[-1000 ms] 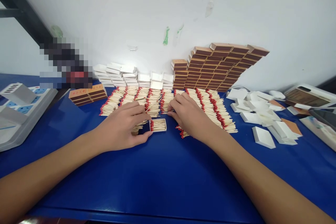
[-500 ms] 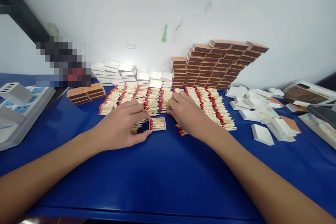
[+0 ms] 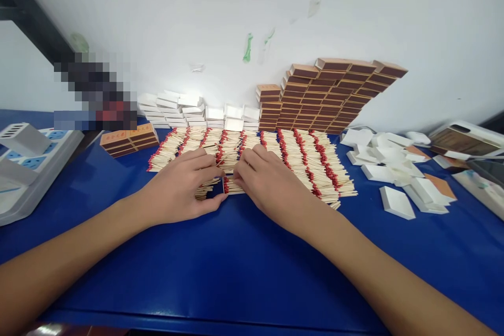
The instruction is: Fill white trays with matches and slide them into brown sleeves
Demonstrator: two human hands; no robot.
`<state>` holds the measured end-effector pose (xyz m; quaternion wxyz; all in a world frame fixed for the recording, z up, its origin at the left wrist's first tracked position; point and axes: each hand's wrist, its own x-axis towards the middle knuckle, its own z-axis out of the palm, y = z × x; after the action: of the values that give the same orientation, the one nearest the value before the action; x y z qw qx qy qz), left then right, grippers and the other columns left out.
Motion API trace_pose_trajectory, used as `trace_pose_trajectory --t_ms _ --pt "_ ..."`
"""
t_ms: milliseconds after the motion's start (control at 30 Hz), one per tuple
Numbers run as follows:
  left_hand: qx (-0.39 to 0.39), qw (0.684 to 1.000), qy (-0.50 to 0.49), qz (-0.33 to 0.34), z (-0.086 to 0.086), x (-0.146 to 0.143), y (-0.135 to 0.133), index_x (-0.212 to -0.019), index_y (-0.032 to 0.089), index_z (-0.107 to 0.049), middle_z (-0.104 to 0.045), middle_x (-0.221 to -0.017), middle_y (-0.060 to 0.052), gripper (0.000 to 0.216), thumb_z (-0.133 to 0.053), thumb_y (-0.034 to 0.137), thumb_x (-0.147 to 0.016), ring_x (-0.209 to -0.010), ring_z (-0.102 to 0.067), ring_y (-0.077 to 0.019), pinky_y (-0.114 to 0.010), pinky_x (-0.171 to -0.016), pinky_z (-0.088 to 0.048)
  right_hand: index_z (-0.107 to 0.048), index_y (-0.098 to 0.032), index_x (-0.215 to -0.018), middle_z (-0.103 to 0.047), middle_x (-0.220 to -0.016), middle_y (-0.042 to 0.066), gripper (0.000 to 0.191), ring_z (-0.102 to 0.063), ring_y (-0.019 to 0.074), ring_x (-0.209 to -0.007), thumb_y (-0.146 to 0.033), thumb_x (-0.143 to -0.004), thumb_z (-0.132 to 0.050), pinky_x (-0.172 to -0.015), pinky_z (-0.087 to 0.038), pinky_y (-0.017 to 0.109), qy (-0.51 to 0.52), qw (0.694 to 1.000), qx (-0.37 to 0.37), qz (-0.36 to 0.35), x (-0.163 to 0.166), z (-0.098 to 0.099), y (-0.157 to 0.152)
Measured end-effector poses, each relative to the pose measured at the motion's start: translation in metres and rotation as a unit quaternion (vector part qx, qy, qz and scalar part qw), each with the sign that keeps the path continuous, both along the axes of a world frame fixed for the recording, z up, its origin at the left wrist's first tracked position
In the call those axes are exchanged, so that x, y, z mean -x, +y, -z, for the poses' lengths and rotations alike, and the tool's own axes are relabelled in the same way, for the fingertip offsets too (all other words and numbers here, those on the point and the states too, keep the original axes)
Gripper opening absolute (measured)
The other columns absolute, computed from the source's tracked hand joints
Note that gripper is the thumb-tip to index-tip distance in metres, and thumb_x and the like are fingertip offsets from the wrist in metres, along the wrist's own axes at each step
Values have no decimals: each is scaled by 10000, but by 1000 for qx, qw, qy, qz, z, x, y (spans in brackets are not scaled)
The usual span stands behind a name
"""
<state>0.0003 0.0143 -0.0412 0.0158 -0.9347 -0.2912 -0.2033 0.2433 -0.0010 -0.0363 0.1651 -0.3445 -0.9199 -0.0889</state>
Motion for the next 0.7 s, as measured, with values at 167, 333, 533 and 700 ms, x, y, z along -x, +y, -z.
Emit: trace_pose_trajectory --t_ms 167,333,533,700 --pt "-1 1000 -3 -2 0 1 0 -1018 149 -770 -671 -904 -57 254 -728 396 -977 -922 -630 -260 -410 -846 -516 -662 -179 -986 -653 -976 116 197 -548 272 -950 -201 -1113 -512 -846 -484 421 39 999 33 -11 -6 -5 0" --pt "1 1000 -4 0 0 1 0 -1042 150 -772 -680 -915 -56 252 -730 390 -977 -913 -627 -255 -415 -843 -523 -679 -181 -1050 -634 -1011 108 152 -539 262 -981 -210 -1110 -542 -838 -475 413 83 994 71 -21 -4 -3 -3" --pt "1 1000 -9 3 0 0 -1 -1029 150 -770 -682 -918 -55 247 -729 387 -975 -915 -627 -252 -414 -844 -524 -692 -194 -1038 -632 -995 96 130 -540 259 -979 -196 -1093 -574 -832 -473 407 107 990 81 -29 -5 -2 -1" --pt "-3 1000 -9 4 -1 0 -1 -1036 153 -775 -661 -879 -51 247 -706 385 -988 -901 -622 -252 -408 -822 -518 -697 -194 -1013 -644 -976 96 141 -547 261 -950 -199 -1085 -576 -864 -468 439 114 992 39 29 -24 4 17"
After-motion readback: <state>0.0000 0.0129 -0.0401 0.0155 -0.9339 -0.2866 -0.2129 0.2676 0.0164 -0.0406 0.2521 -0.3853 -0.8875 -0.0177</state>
